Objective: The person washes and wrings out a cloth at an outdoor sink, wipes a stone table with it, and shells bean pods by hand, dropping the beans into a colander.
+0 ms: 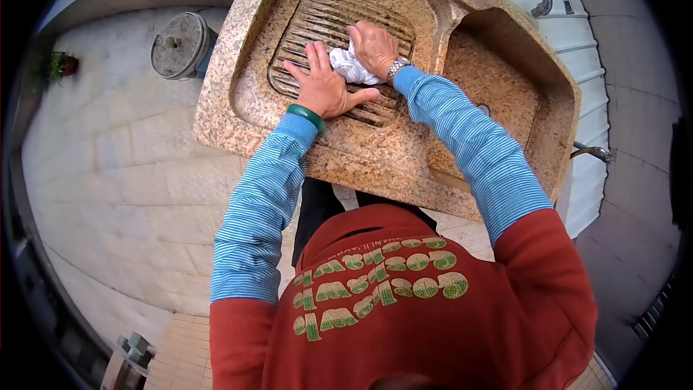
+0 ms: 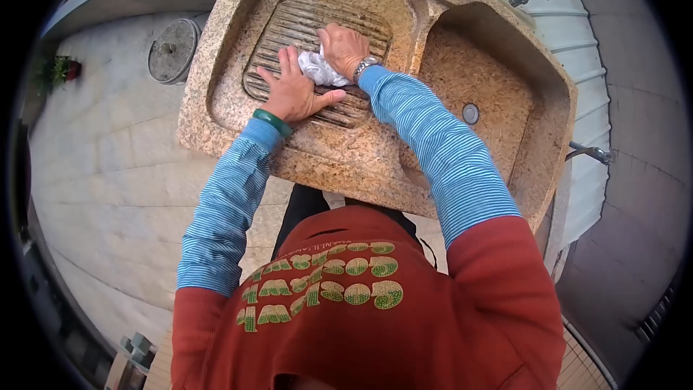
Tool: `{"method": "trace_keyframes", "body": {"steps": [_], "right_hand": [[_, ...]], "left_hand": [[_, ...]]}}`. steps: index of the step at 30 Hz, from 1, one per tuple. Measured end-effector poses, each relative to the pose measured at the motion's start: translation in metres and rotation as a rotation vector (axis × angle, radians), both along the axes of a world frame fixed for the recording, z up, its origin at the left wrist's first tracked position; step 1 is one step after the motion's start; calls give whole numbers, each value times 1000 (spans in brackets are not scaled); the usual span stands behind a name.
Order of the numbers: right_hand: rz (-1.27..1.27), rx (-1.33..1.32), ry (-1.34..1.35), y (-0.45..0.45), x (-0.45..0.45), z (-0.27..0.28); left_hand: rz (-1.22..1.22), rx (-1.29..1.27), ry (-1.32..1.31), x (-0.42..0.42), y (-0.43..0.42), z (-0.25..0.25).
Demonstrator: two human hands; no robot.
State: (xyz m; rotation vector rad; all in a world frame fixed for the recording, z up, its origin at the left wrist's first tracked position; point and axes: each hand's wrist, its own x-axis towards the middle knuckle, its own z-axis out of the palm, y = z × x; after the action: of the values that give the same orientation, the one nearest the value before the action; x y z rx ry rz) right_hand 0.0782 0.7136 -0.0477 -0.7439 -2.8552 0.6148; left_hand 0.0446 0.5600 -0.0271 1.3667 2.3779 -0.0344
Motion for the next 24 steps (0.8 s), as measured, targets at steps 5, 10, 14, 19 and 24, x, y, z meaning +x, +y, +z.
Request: {"method": "trace_keyframes", "body": {"steps": [5,10,14,19,24], "right_hand": [[-230,-762,359,25,29,9],[-419,-671,154,39,62,49],[-38,-741,407,22,86,90],[107,-462,427,15,99,101],[-62,-684,400,56,153,122]], "left_hand": [[491,611,-812,-21,1,15],[754,1033,-1471,-14,12,61],[636,1022,-1588,-15,24,80],[606,1028,-1604,9,40,115],[784,1110,-1674,-6,57,98]]}}
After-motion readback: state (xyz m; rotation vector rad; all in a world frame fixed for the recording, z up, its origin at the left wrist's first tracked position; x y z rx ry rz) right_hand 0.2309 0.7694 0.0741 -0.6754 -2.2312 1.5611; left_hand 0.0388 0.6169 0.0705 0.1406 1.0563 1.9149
